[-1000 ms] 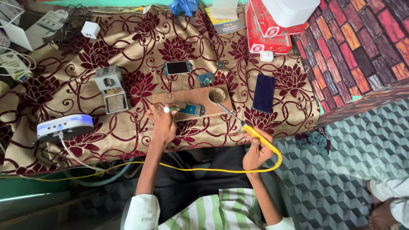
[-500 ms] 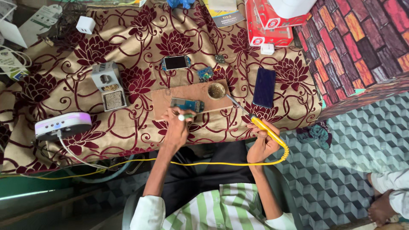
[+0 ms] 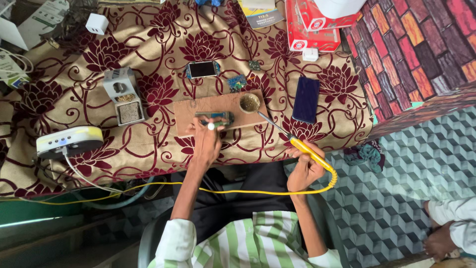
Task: The person is soldering a blue circuit board placed on a wooden board. They use a soldering iron in their right hand and a soldering wire in their left hand to apply solder to various points on the board. The person repeatedly dips the soldering iron into a small container, likely containing flux or cleaning solution, during the process.
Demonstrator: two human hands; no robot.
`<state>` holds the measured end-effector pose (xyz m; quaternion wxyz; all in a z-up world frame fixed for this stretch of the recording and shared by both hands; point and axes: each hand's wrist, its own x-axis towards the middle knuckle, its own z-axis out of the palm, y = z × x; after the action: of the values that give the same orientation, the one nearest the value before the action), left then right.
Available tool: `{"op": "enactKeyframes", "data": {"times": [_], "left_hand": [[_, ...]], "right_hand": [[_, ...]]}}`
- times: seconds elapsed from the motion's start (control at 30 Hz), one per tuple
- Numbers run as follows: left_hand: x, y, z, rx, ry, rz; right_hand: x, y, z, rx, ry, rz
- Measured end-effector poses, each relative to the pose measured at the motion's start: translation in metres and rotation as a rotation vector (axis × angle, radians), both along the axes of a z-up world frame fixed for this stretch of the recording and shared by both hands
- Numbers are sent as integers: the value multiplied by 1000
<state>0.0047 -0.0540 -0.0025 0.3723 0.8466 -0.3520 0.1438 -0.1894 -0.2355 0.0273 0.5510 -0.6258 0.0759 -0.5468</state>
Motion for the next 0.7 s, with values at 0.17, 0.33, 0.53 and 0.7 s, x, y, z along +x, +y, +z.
{"op": "enactKeyframes", "data": {"times": [0.17,0.33,0.53,0.7], "left_hand": [[9,-4,-9,93,19,23],[16,-3,-24,-395,-63,209],[26,36,-24,-438,-39,296],[31,46,-22,-288,-80,313]], "right_hand": [[0,7,7,-21,14,18],[12,19,3,81,-132,96],[32,19,-12,317,-51,-10],[44,22,-20,335,-39,-44]]}}
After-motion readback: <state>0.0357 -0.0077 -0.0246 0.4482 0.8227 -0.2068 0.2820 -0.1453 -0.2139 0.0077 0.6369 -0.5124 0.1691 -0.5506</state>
